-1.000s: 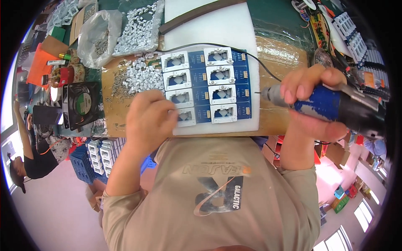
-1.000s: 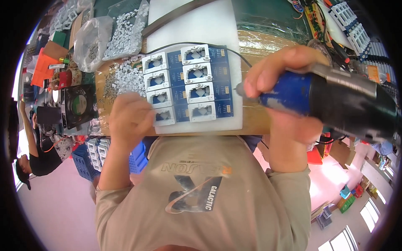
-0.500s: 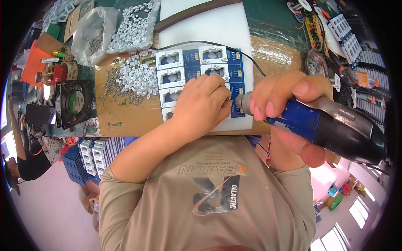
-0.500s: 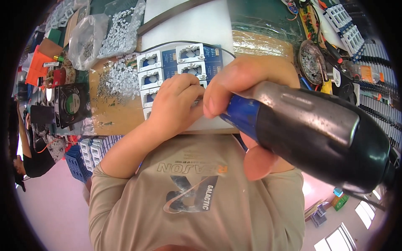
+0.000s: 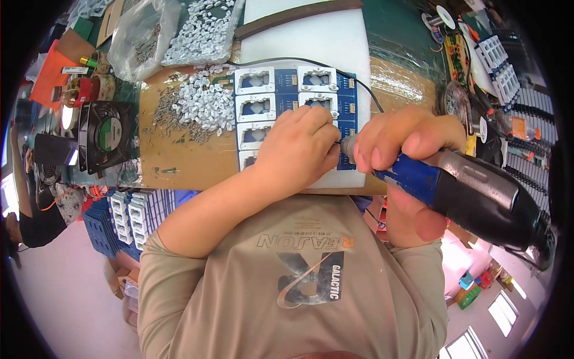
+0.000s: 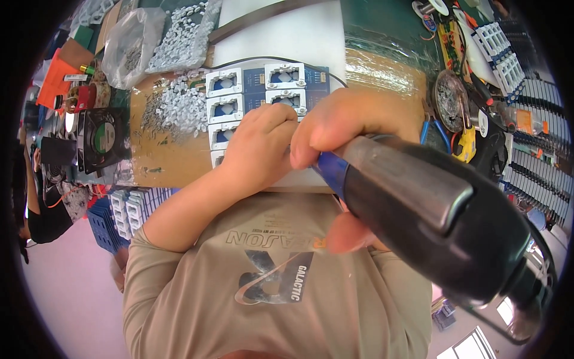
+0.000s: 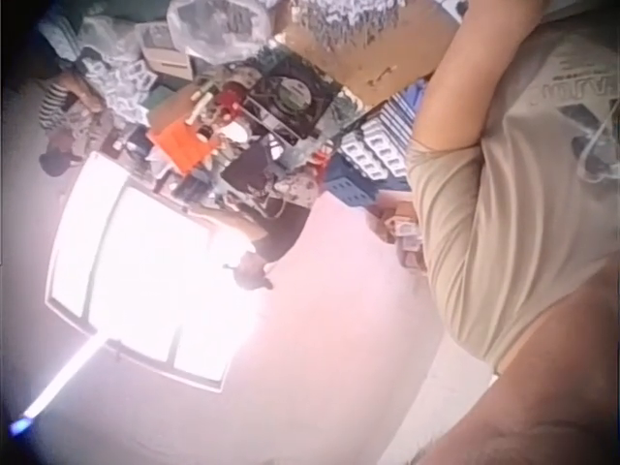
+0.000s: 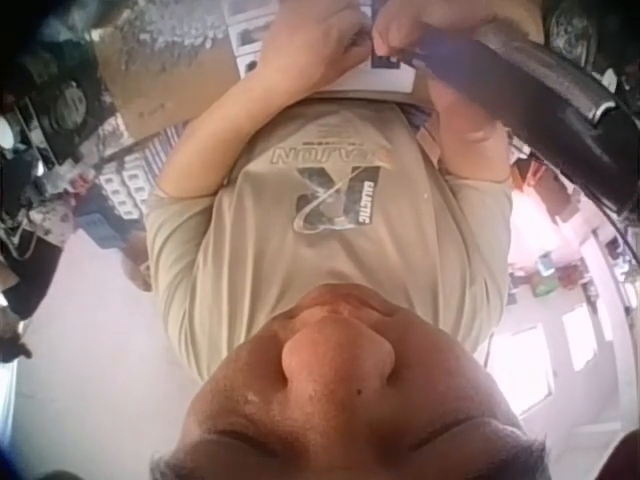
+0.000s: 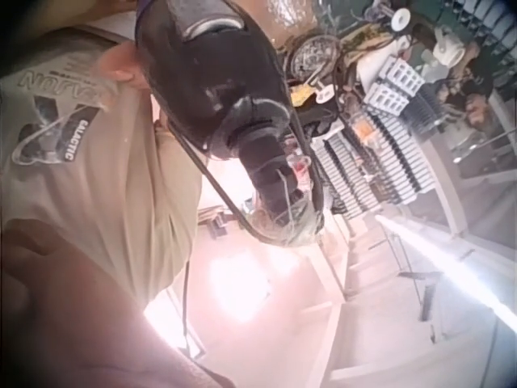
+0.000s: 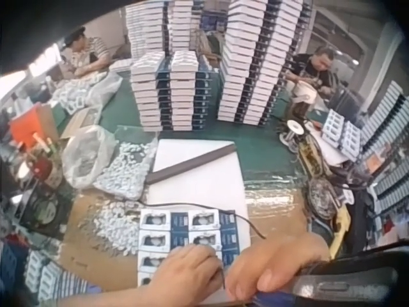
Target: The person assembles small electronic components by hand, inserting circuit boards into plastic housings and securing them with fasteners using an electric screwdriver to create finished units.
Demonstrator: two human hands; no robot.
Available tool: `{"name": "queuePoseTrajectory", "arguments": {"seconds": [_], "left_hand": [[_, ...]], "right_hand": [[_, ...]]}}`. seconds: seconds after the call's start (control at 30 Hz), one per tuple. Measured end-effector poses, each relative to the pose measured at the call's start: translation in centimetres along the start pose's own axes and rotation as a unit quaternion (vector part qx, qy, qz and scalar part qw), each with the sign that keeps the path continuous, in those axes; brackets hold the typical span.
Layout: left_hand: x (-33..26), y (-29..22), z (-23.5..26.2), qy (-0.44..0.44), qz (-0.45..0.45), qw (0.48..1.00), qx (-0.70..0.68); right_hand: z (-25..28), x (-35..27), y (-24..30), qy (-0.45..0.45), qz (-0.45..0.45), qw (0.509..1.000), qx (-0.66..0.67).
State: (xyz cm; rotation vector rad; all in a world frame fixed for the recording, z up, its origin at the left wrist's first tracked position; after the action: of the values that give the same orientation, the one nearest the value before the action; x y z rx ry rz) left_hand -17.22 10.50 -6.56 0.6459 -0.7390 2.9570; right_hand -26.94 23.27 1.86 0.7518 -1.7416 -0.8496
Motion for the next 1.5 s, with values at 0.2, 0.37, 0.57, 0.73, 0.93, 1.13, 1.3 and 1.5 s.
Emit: {"name": "queuePoseTrajectory", "arguments": {"seconds": [0.2,0.37,0.57,0.73,0.93,1.13,1.3,1.5], "left_hand": [[-0.2,0.1,-0.3,0.006,-0.001,1.000,-0.013],[-0.2,0.2,-0.4,-0.003,0.007,1.000,-0.004],[-0.2,0.2,-0.1,0.000,0.010,1.000,-0.015],[-0.7,0.1,0.9,0.030,0.009,0.999,-0.011],[-3.5,4.4,6.6,-0.070,0.086,0.991,0.076],[-7.2,8.5,8.2,-0.001,0.175,0.975,0.134],[-7.8,8.3,7.8,0.021,0.148,0.975,0.161],[-9.0,7.9,9.1,0.051,0.178,0.972,0.147]], "right_hand": [[0.0,0.2,-0.5,0.015,-0.005,1.000,-0.025],[-0.4,0.4,-1.0,-0.008,-0.017,1.000,-0.017],[-1.3,-0.4,-1.4,-0.095,0.009,0.995,-0.024],[-0.5,-0.7,-1.2,-0.073,0.094,0.992,0.048],[3.4,-3.1,-0.1,-0.105,0.117,0.987,-0.004],[4.8,-5.0,-0.9,-0.204,0.063,0.977,-0.003],[4.7,-5.0,-1.8,-0.223,0.038,0.974,0.006],[5.1,-5.0,-1.8,-0.236,0.039,0.971,0.017]]}}
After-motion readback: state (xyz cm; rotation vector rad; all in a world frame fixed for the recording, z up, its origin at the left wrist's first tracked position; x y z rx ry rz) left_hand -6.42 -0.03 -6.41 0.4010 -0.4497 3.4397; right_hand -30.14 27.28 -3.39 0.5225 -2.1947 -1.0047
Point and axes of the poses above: each hand's wrist, its own x-axis towards the middle knuckle, its own z-axis out of the back of the hand, y = z × x, the point moved 3 cm from there along x, towards the middle knuckle, and after that the axes turned 15 degrees about x, right-handed, at the moved point
